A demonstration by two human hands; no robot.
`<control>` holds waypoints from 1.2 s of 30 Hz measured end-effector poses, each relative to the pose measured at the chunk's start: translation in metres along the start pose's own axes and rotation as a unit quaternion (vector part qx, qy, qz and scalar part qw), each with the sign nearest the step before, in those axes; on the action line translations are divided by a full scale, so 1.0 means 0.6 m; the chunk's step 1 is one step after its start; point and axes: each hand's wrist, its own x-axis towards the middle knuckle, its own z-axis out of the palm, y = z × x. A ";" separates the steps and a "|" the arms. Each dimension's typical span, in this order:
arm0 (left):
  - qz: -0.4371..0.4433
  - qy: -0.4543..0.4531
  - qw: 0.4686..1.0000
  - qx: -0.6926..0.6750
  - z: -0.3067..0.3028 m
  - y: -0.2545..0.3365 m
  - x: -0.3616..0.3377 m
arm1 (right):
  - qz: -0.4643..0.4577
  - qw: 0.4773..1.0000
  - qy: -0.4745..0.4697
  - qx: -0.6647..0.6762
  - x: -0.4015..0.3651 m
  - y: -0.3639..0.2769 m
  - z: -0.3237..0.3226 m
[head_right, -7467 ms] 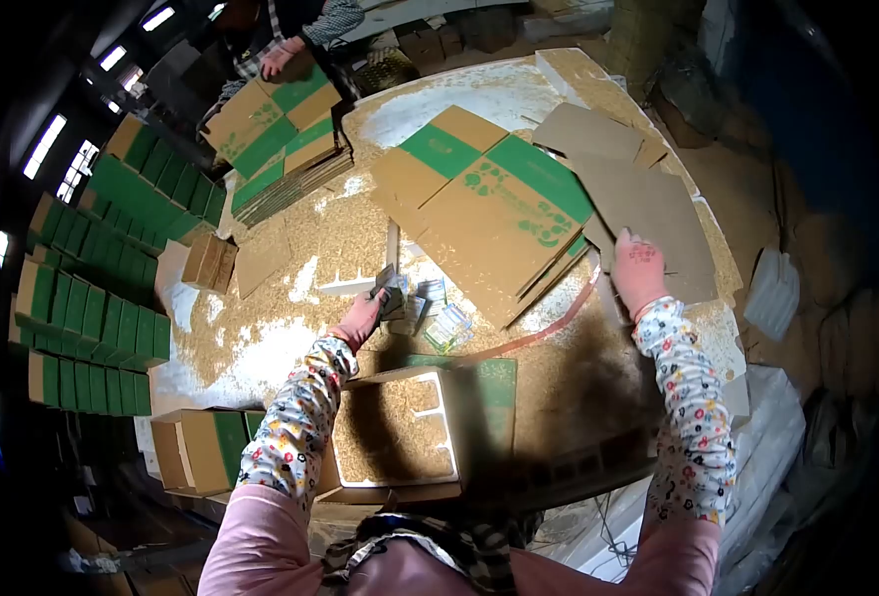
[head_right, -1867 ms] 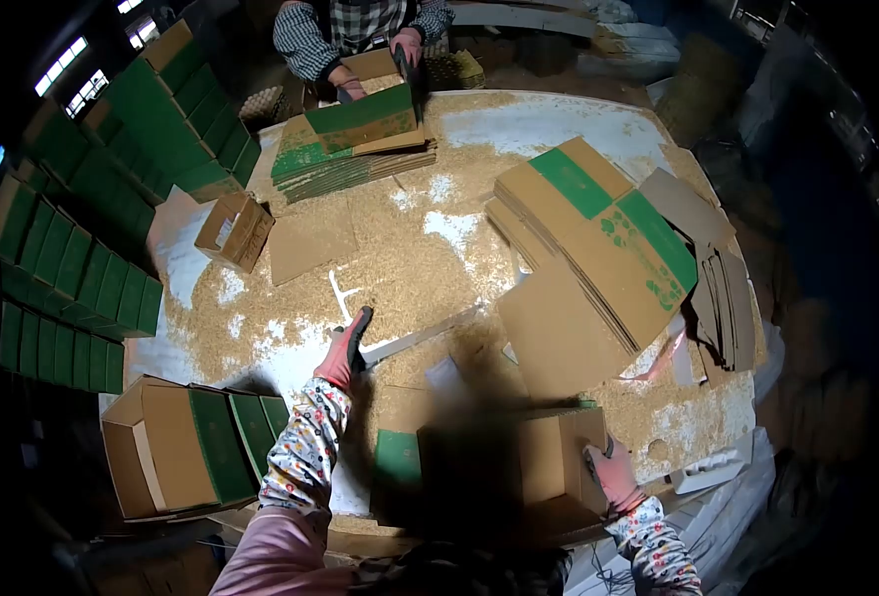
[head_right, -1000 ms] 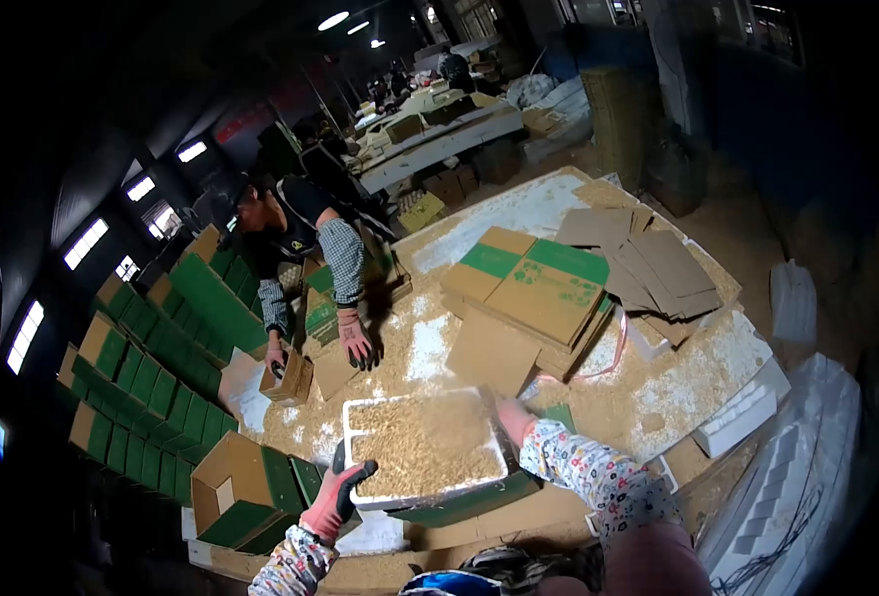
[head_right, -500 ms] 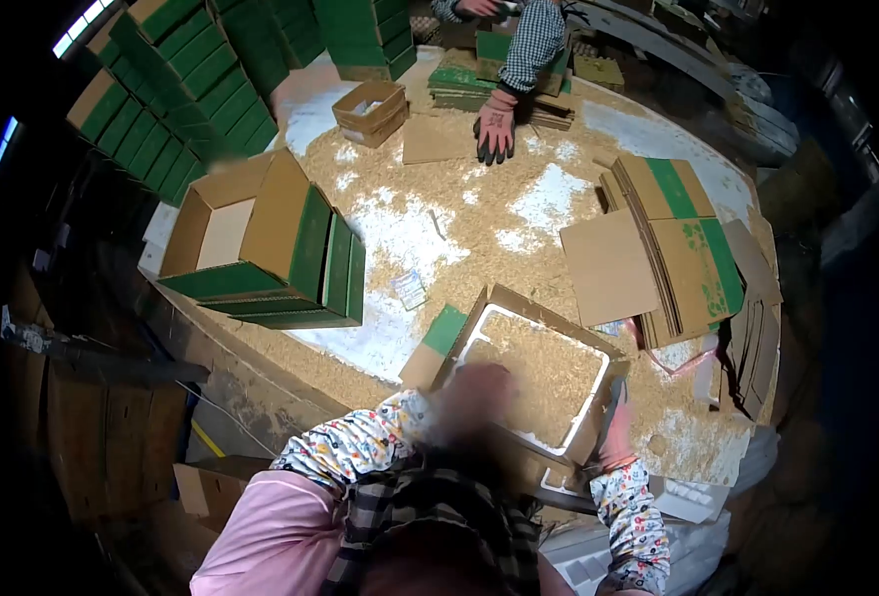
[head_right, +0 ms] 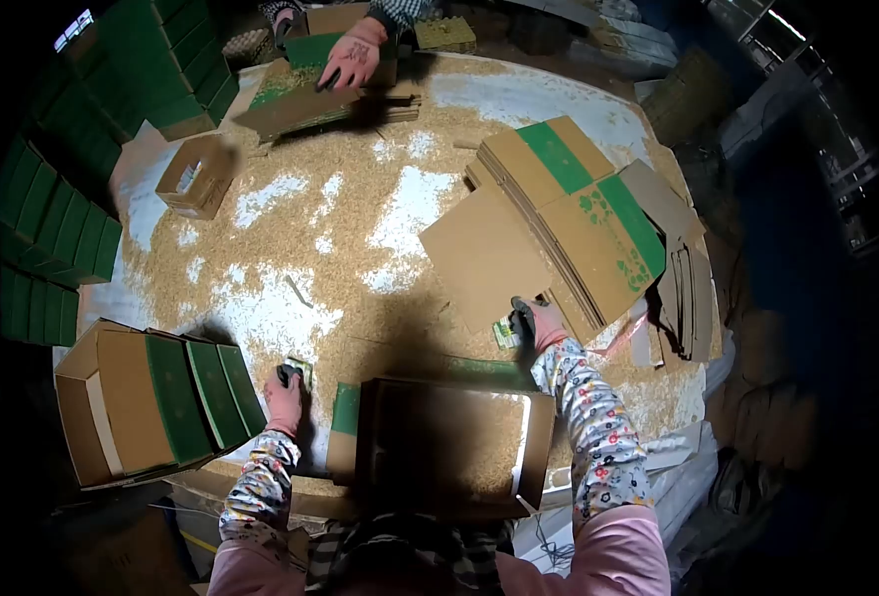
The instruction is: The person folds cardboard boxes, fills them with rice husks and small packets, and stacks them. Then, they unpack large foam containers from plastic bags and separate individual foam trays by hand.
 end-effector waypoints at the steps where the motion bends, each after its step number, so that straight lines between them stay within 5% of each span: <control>1: -0.036 0.021 0.995 -0.095 -0.025 0.044 0.008 | -0.093 0.988 0.097 -0.074 -0.006 -0.007 0.026; 2: 0.043 0.075 0.985 -0.148 -0.051 0.115 -0.002 | -0.241 0.898 0.164 -0.331 -0.051 -0.048 0.048; 4: 0.227 0.046 0.948 -0.219 -0.106 0.279 -0.050 | -0.412 0.818 0.207 -0.343 -0.134 -0.091 0.073; 7: 0.431 -0.216 0.835 -0.264 -0.069 0.374 -0.144 | -0.473 0.813 0.218 -0.262 -0.264 -0.150 0.097; 9: 0.479 -0.222 0.796 -0.294 0.028 0.359 -0.199 | -0.437 0.848 0.216 -0.206 -0.326 -0.168 0.086; 10: 0.503 -0.209 0.786 -0.293 -0.005 0.381 -0.197 | -0.439 0.847 0.225 -0.198 -0.341 -0.167 0.064; 11: 0.587 -0.175 0.785 -0.091 -0.046 0.404 -0.176 | -0.489 0.835 0.213 -0.136 -0.348 -0.162 0.043; 13: 0.436 -0.178 0.852 -0.227 -0.104 0.422 -0.154 | -0.466 0.847 0.233 -0.102 -0.410 -0.158 0.038; 14: 0.488 0.070 0.858 -0.147 -0.153 0.439 -0.133 | -0.474 0.840 0.233 -0.126 -0.434 -0.150 0.042; 16: 0.335 -0.073 0.878 -0.335 -0.190 0.461 -0.096 | -0.427 0.887 0.154 -0.089 -0.443 -0.120 0.042; 17: 0.226 -0.285 0.768 -0.528 -0.197 0.464 -0.084 | -0.415 0.900 0.114 -0.070 -0.441 -0.108 0.053; 20: 0.288 -0.194 0.838 -0.422 -0.179 0.456 -0.093 | -0.359 0.928 0.043 -0.094 -0.442 -0.087 0.081; 23: 0.138 -0.317 0.922 -0.177 -0.166 0.400 -0.118 | -0.289 0.942 0.018 -0.168 -0.465 -0.025 0.071; 24: 0.215 -0.216 0.950 -0.067 -0.164 0.379 -0.152 | -0.284 0.929 0.031 -0.234 -0.486 0.008 0.075; 26: 0.379 -0.027 0.910 0.166 -0.160 0.385 -0.212 | -0.285 0.879 0.063 -0.377 -0.495 0.063 0.094; 27: 0.456 -0.047 0.865 0.202 -0.128 0.377 -0.238 | -0.274 0.846 0.084 -0.449 -0.484 0.106 0.103; 28: 0.465 -0.170 0.858 0.137 -0.091 0.376 -0.266 | -0.193 0.852 0.087 -0.479 -0.461 0.138 0.102; 29: 0.438 -0.245 0.847 0.177 -0.032 0.350 -0.287 | -0.258 0.806 0.102 -0.523 -0.470 0.146 0.097; 31: 0.459 -0.207 0.835 0.221 0.017 0.337 -0.295 | -0.397 0.688 0.142 -0.591 -0.482 0.117 0.110; 32: 0.447 -0.225 0.834 0.234 0.021 0.348 -0.282 | -0.438 0.556 0.176 -0.684 -0.512 0.087 0.114; 35: 0.421 -0.291 0.821 0.254 0.005 0.373 -0.298 | -0.395 0.517 -0.013 -0.760 -0.401 0.194 0.045; 36: 0.427 -0.296 0.817 0.252 0.021 0.369 -0.289 | -0.386 0.476 0.101 -0.784 -0.391 0.230 0.068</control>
